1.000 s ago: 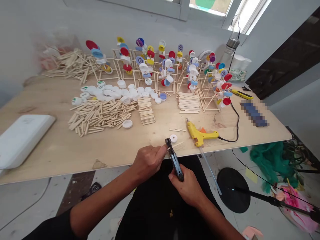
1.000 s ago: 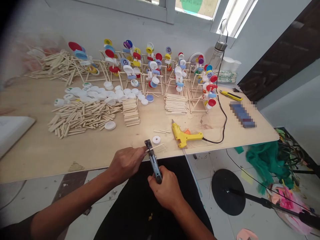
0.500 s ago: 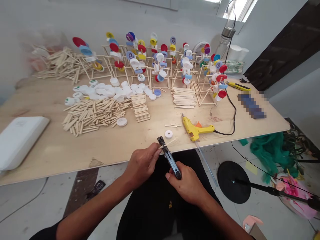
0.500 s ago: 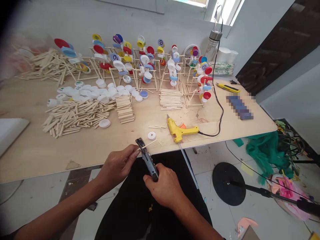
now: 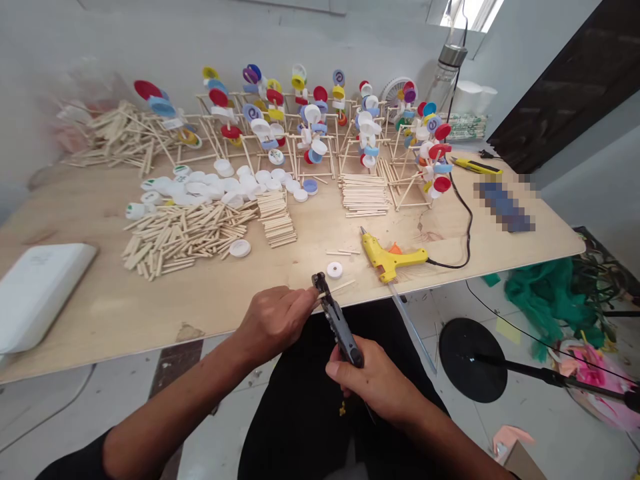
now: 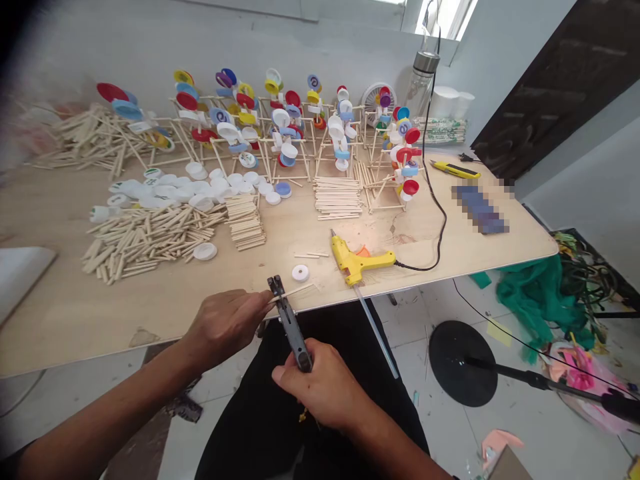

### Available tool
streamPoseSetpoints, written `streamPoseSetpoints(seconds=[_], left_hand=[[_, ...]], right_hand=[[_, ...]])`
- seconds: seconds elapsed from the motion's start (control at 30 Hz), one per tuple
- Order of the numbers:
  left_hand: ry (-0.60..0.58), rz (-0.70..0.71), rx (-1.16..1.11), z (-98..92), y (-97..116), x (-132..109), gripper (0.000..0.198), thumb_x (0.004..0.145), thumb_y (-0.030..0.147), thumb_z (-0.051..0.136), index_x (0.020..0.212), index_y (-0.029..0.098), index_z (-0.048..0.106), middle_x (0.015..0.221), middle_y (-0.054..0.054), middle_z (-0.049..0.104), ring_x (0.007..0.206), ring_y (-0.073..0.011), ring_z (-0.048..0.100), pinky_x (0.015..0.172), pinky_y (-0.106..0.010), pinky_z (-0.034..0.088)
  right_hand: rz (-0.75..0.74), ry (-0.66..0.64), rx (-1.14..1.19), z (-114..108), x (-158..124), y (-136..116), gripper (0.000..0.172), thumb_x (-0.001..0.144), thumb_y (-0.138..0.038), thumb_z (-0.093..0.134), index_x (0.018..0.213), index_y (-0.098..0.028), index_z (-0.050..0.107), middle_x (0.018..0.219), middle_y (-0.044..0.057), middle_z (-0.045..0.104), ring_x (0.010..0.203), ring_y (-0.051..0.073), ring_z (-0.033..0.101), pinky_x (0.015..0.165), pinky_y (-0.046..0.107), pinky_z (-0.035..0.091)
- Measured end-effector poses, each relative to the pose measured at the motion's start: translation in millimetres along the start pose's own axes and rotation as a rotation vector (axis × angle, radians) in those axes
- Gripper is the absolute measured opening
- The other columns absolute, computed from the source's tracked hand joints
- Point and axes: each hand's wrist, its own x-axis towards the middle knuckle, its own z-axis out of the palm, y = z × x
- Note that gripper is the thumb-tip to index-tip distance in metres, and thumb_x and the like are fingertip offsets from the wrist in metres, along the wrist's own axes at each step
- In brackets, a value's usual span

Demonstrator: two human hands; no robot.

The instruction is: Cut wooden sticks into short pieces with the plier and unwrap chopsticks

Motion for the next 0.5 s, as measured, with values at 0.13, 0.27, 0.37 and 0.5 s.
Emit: streamPoseSetpoints(seconds=[0.13,0.27,0.37,0.5], left_hand=[[0.015,-0.225,-0.222,-2.4,14.2,1.9,0.019,0.097,0.019,0.038,0.084,0.019,0.053,0.05,0.006,0.05,0.041,-0.0105,0.049,0.044,-0.022,0.035],[-0.034,-0.445,-0.528,-8.5,26.9,5.8,0.023,0.096,0.021,0.039,0.077,0.02,0.051,0.049,0.009,0.042,0.038,-0.0077,0.042,0.042,-0.02,0.033],[-0.116,-0.546,-0.728,-15.7,26.6,9.1,0.026,0.095,0.025,0.04,0.074,0.02,0.053,0.051,0.008,0.041,0.042,-0.0083,0.041,0.043,-0.02,0.034],[-0.173,-0.627,-0.889,-21.9,22.9,11.7,0.029,0.094,0.031,0.04,0.073,0.02,0.056,0.055,0.006,0.046,0.047,-0.0092,0.041,0.046,-0.021,0.037]], right_hand=[[-0.046,0.196,-0.244,2.6,1.3,0.5,0.012,0.076,-0.025,0.065,0.076,-0.02,0.053,0.065,-0.004,0.054,0.061,0.013,0.049,0.06,0.025,0.037],[-0.081,0.221,-0.338,-0.1,-0.3,1.1,0.013,0.078,-0.027,0.062,0.077,-0.021,0.05,0.066,-0.003,0.054,0.062,0.014,0.049,0.061,0.025,0.034],[-0.096,0.227,-0.392,-4.3,-2.6,1.2,0.019,0.078,-0.028,0.061,0.073,-0.022,0.045,0.065,-0.004,0.051,0.06,0.013,0.045,0.058,0.025,0.031],[-0.119,0.237,-0.445,-7.5,-3.9,1.5,0.023,0.078,-0.03,0.061,0.072,-0.022,0.041,0.066,-0.004,0.05,0.06,0.013,0.043,0.058,0.025,0.029]])
